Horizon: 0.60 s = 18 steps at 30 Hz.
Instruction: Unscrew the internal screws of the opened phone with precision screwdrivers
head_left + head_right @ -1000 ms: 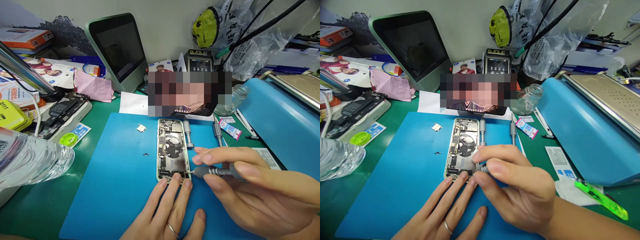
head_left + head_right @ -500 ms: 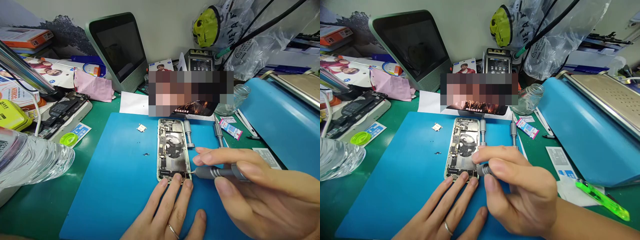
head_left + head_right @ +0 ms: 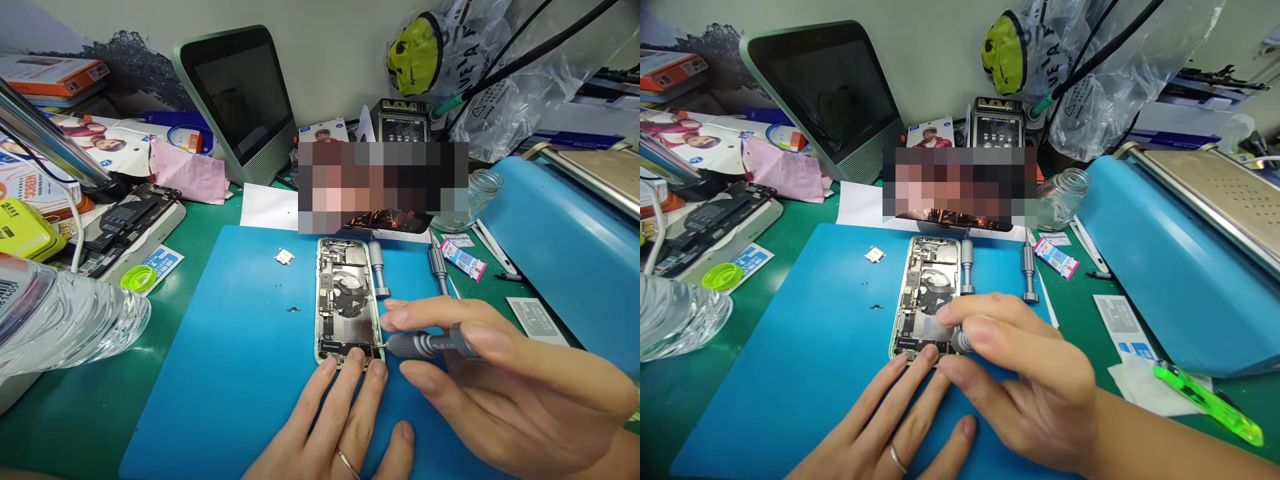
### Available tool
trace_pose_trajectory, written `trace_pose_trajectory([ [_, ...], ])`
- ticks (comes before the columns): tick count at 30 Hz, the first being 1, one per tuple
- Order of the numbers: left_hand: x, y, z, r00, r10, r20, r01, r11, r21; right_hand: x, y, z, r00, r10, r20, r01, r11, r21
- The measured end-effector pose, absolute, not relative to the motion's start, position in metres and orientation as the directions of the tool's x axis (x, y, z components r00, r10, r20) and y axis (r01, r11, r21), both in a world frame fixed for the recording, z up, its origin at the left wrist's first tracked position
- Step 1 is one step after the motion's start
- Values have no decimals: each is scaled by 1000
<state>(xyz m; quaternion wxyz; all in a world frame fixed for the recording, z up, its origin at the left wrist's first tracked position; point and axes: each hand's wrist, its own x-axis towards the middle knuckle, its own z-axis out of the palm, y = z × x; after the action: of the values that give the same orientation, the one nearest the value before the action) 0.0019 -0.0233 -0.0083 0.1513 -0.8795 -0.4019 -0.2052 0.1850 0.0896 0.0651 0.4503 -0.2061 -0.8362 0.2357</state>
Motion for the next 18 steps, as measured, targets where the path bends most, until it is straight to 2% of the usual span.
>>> trace_pose_trajectory([
  [18,-3,-19,5,653,622,431,719,-688,-97,187,87,63,-446,636,630,205,758,-619],
])
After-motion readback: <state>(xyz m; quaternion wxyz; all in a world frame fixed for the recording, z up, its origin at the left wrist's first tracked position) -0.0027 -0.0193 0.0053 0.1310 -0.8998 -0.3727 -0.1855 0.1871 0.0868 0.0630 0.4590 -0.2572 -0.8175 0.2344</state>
